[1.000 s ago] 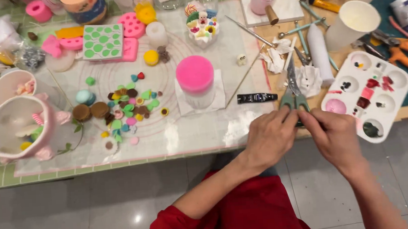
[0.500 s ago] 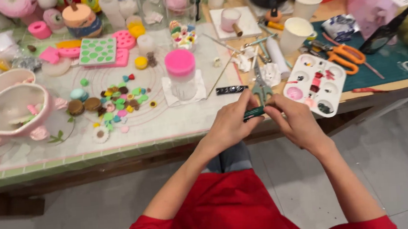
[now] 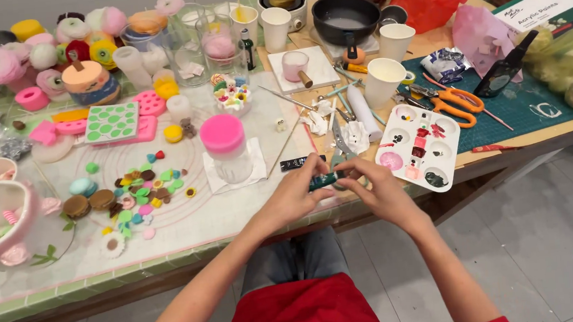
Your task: Painting fine details onto a small clay panda figure using a brush and acrylic paints.
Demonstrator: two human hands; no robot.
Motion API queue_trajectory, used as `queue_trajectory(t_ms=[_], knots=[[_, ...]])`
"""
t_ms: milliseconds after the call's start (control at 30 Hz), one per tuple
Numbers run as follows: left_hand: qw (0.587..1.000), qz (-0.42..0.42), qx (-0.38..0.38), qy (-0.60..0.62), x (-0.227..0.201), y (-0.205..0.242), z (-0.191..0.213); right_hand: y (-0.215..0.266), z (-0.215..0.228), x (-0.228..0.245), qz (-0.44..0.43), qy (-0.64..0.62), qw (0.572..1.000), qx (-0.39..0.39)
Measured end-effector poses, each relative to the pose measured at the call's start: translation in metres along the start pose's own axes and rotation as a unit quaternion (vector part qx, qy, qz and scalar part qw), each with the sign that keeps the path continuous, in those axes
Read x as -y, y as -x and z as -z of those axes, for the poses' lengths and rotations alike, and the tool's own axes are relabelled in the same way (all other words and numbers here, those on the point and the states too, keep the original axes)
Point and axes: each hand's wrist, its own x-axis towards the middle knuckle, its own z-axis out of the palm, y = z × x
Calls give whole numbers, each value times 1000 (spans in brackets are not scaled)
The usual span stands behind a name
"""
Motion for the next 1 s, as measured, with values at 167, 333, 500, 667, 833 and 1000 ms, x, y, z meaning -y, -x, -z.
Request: queue_trajectory(t_ms=[167, 333, 500, 667, 833, 1000], knots=[[998, -23, 6, -66, 34, 2, 10, 0, -19, -10, 19, 2, 1000, -17], [996, 29, 18, -87, 5, -4, 21, -2, -29, -13, 10, 1, 999, -44], [993, 51, 43, -98, 18, -6, 19, 5, -34, -23, 43, -8, 996, -72], [985, 24, 75, -155, 37, -15, 13, 13, -42, -39, 40, -35, 994, -97], [979, 110, 131, -109, -16, -27, 27, 14, -45, -48, 32, -43, 990, -128], [978, 20, 120, -171, 16, -34, 19, 15, -44, -53, 55, -28, 986, -158]])
